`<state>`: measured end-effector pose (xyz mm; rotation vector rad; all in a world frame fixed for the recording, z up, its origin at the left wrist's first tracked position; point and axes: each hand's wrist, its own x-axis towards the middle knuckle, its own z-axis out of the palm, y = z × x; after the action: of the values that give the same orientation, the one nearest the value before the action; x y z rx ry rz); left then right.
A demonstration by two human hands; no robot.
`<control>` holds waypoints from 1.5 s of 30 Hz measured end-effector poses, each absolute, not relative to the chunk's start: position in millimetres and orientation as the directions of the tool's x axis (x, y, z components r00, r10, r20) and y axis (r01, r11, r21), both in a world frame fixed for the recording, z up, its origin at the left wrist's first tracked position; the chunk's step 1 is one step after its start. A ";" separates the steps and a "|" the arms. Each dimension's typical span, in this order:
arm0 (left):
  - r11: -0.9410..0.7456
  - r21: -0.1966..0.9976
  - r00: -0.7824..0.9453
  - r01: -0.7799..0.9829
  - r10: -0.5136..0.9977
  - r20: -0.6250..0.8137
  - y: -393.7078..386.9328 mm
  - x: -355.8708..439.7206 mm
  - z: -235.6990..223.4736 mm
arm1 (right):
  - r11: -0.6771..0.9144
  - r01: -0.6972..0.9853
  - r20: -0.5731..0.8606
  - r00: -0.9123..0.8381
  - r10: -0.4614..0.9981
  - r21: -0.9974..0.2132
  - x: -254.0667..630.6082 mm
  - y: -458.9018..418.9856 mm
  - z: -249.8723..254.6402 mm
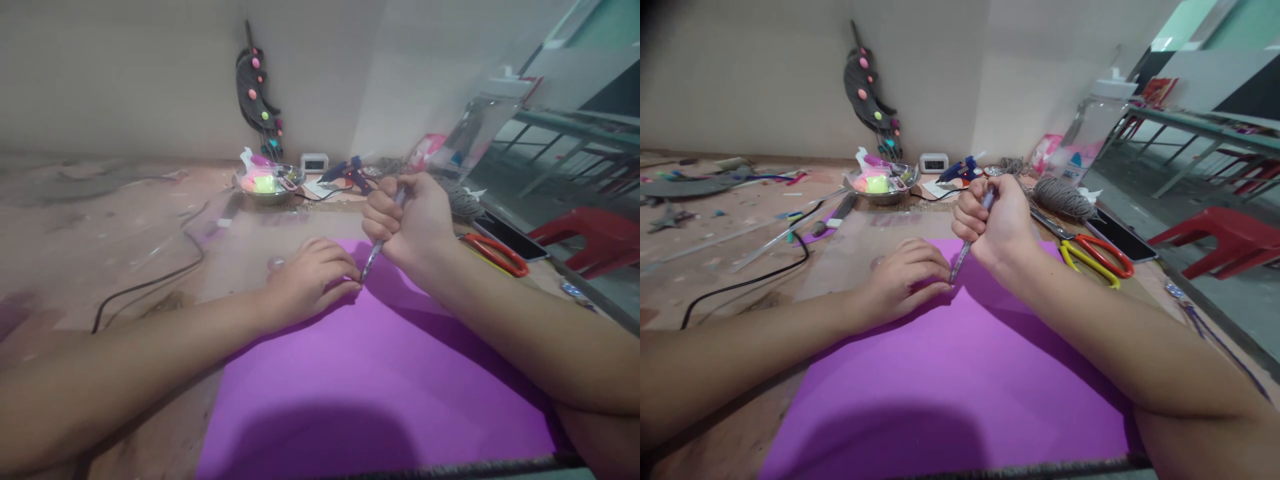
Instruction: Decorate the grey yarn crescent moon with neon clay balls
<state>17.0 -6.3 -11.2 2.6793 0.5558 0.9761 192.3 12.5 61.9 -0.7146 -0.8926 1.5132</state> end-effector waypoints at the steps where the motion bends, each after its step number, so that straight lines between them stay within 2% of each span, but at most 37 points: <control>1: -0.900 0.344 0.704 0.268 0.427 0.568 -6.3 16.9 -11.4 | -0.023 -0.521 0.057 -0.137 0.989 -0.854 192.6 12.4 61.8; 8: -0.903 0.343 0.706 0.260 0.420 0.570 -6.4 17.1 -11.3 | -0.008 -0.496 0.050 -0.103 0.993 -0.869 190.8 9.5 64.6; 13: -0.903 0.341 0.701 0.262 0.421 0.575 -6.4 17.2 -11.2 | -0.033 -0.534 0.017 -0.090 0.996 -0.845 190.0 9.2 65.8; 19: -0.900 0.344 0.710 0.266 0.425 0.562 -6.4 17.0 -10.4 | -0.023 -0.541 0.044 -0.110 0.993 -0.841 189.5 8.9 65.4; 26: -0.904 0.336 0.709 0.265 0.418 0.568 -6.2 17.2 -10.0 | -0.067 -0.603 -0.016 -0.090 0.996 -0.795 186.2 6.6 69.6; 33: -0.909 0.305 0.708 0.285 0.414 0.572 -8.6 16.9 -8.8 | -0.053 -0.538 0.011 -0.115 0.993 -0.842 189.2 8.4 74.4; 36: -0.906 0.263 0.689 0.331 0.423 0.589 -11.1 16.6 -8.3 | 0.024 -0.438 0.104 -0.159 0.982 -0.899 196.8 5.7 91.5; 40: -0.906 0.227 0.657 0.359 0.417 0.627 -13.4 15.2 -8.7 | 0.262 -0.167 0.301 -0.279 0.912 -0.950 206.1 -6.0 108.6; 42: -0.903 0.222 0.645 0.369 0.420 0.638 -13.8 13.9 -9.5 | 0.403 0.057 0.354 -0.378 0.856 -0.913 208.1 -12.0 107.9; 45: -0.890 0.210 0.637 0.404 0.439 0.634 -14.3 12.2 -10.8 | 0.565 0.377 0.342 -0.514 0.787 -0.734 209.2 -15.9 100.2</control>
<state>12.2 -14.3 -10.8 2.7977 0.7215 1.1040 209.2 -15.9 100.2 -0.9277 -2.1244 0.7823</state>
